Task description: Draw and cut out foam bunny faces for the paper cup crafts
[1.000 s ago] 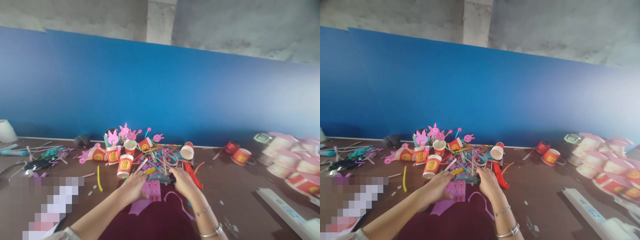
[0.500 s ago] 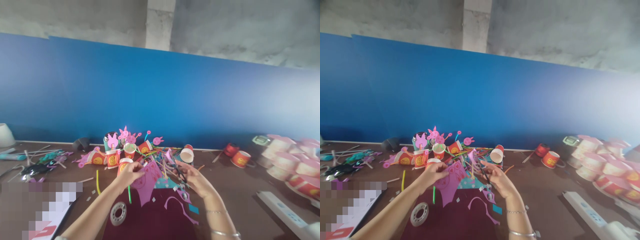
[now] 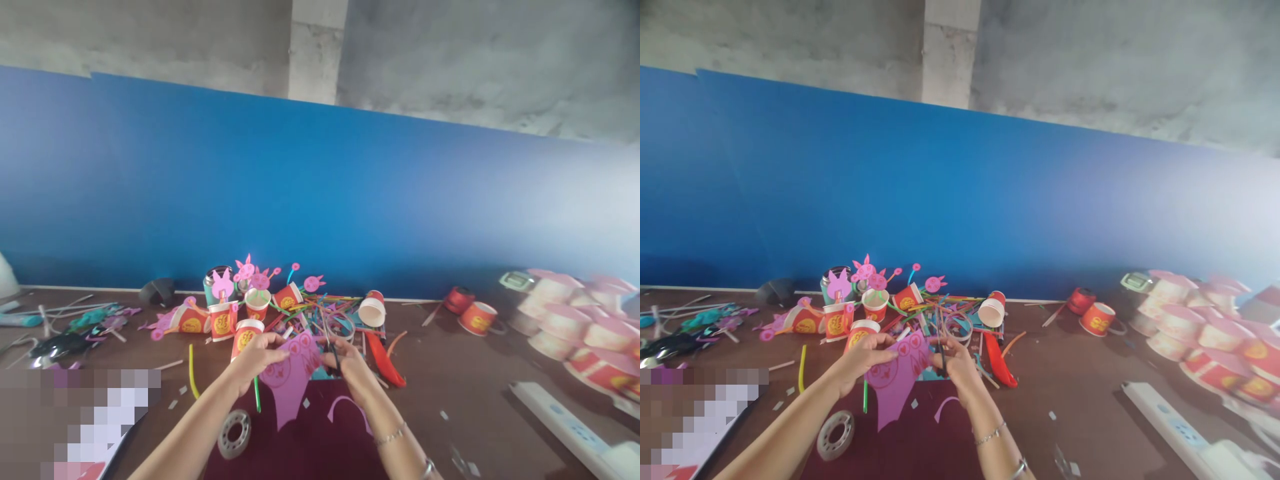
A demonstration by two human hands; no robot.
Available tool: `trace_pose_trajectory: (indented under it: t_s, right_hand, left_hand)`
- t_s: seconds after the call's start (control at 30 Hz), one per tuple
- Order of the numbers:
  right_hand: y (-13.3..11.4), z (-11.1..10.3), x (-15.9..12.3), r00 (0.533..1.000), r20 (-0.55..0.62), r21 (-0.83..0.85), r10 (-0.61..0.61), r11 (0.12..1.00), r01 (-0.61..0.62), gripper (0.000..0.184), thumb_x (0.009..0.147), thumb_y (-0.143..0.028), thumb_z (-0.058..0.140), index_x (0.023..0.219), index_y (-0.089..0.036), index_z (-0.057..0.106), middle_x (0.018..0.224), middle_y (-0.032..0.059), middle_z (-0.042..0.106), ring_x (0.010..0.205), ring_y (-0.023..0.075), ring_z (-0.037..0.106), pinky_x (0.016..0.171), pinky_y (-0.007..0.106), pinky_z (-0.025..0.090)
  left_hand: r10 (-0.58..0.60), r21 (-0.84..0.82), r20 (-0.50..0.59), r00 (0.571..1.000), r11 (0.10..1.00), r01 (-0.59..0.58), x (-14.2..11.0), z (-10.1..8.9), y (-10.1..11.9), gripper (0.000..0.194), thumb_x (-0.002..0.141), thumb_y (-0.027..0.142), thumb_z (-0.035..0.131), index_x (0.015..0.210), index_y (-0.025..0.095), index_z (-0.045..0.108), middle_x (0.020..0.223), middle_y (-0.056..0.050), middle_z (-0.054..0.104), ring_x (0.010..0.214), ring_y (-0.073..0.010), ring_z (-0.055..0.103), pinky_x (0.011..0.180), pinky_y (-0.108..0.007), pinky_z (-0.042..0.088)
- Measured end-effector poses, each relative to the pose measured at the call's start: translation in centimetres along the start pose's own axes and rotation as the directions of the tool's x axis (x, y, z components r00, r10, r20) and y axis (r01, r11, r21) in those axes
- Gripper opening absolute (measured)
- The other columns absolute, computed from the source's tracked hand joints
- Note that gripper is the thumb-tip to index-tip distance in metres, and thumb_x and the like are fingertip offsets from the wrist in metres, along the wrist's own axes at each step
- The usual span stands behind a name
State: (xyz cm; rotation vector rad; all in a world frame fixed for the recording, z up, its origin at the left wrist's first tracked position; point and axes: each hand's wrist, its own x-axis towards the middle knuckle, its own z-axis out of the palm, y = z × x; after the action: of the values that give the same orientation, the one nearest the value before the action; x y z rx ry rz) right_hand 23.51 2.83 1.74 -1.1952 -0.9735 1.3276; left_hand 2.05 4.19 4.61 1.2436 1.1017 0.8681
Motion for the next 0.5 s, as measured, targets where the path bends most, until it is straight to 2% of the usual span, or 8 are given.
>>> trace_pose_trajectory:
  t_s: [0.1,0.17,0.2,0.27,0.37,0.4,0.47,0.5]
  right_hand:
    - [-0.3,0.2,-0.2,1.0,0.029,0.105,-0.004,0.994,0.001,0.034,0.053,-0.017,0.075,0.086,-0.015,0.066,0.049,-0.0054,0.056,0.043,0.0093,0.048,0.043,0.019,0.03]
    - [-0.4,0.6,-0.4,0.999,-0.033,0.259,-0.033,0.965,0.04,0.037,0.054,-0.019,0.077,0.088,-0.016,0.064,0.055,-0.0056,0.057,0.047,0.0086,0.05,0.044,0.018,0.032]
    - [-0.3,0.8,-0.4,0.997,-0.072,0.329,-0.039,0.942,0.061,0.039,0.054,-0.02,0.079,0.089,-0.017,0.063,0.058,-0.0054,0.058,0.049,0.0086,0.051,0.045,0.018,0.034]
    - [-0.1,1.3,-0.5,0.989,-0.136,0.393,-0.051,0.914,0.101,0.042,0.053,-0.022,0.081,0.089,-0.018,0.061,0.061,-0.0054,0.057,0.051,0.0087,0.053,0.046,0.018,0.036]
    - [0.5,1.9,-0.6,0.98,-0.168,0.325,-0.109,0.932,0.159,0.043,0.053,-0.025,0.083,0.089,-0.019,0.06,0.059,-0.0068,0.055,0.048,0.0069,0.048,0.045,0.017,0.035]
    - [0.8,2.0,-0.6,0.979,-0.157,0.283,-0.132,0.943,0.173,0.043,0.054,-0.027,0.083,0.089,-0.019,0.059,0.057,-0.0075,0.053,0.046,0.0063,0.045,0.044,0.017,0.034]
    - [1.1,2.3,-0.7,0.98,-0.107,0.211,-0.17,0.959,0.19,0.044,0.057,-0.033,0.083,0.09,-0.019,0.058,0.056,-0.008,0.052,0.044,0.0063,0.042,0.042,0.017,0.034]
    - [1.2,2.4,-0.9,0.981,-0.069,0.18,-0.181,0.965,0.191,0.044,0.059,-0.036,0.082,0.091,-0.019,0.057,0.057,-0.0078,0.052,0.045,0.0068,0.043,0.042,0.017,0.034]
  left_hand:
    - [-0.021,-0.158,0.016,1.0,0.987,0.023,-0.3,0.0,0.3,0.028,0.069,0.041,0.068,0.08,0.015,0.066,0.073,-0.003,0.069,0.07,-0.0181,0.064,0.063,-0.027,0.048]
    - [-0.028,-0.37,0.034,0.999,0.928,0.039,-0.7,0.7,0.2,0.033,0.075,0.046,0.061,0.085,0.015,0.066,0.082,-0.008,0.071,0.078,-0.0222,0.067,0.063,-0.03,0.05]
    - [-0.029,-0.446,0.037,0.999,0.894,0.042,-0.9,1.2,0.1,0.033,0.075,0.046,0.063,0.086,0.015,0.066,0.083,-0.009,0.072,0.079,-0.0233,0.067,0.065,-0.03,0.051]
    - [-0.017,-0.467,0.04,0.999,0.884,0.034,-1.4,2.7,-0.6,0.035,0.07,0.041,0.071,0.093,0.015,0.067,0.088,-0.01,0.073,0.08,-0.0246,0.068,0.066,-0.03,0.052]
    - [0.143,-0.366,0.006,0.99,0.921,-0.131,-1.6,5.3,-1.9,0.04,0.061,0.03,0.082,0.097,0.017,0.07,0.101,-0.01,0.072,0.096,-0.0264,0.065,0.083,-0.031,0.051]
    - [0.176,-0.365,-0.046,0.983,0.913,-0.181,-1.5,6.0,-2.3,0.038,0.061,0.032,0.082,0.094,0.018,0.07,0.103,-0.009,0.072,0.101,-0.0273,0.064,0.088,-0.033,0.049]
    - [0.161,-0.374,-0.282,0.946,0.89,-0.262,-1.1,6.8,-2.9,0.036,0.06,0.039,0.081,0.087,0.017,0.071,0.098,-0.008,0.073,0.099,-0.0288,0.064,0.088,-0.036,0.05]
    - [0.137,-0.38,-0.351,0.926,0.883,-0.275,-0.9,6.9,-3.1,0.039,0.06,0.041,0.081,0.088,0.016,0.071,0.097,-0.009,0.073,0.098,-0.0294,0.064,0.088,-0.037,0.05]
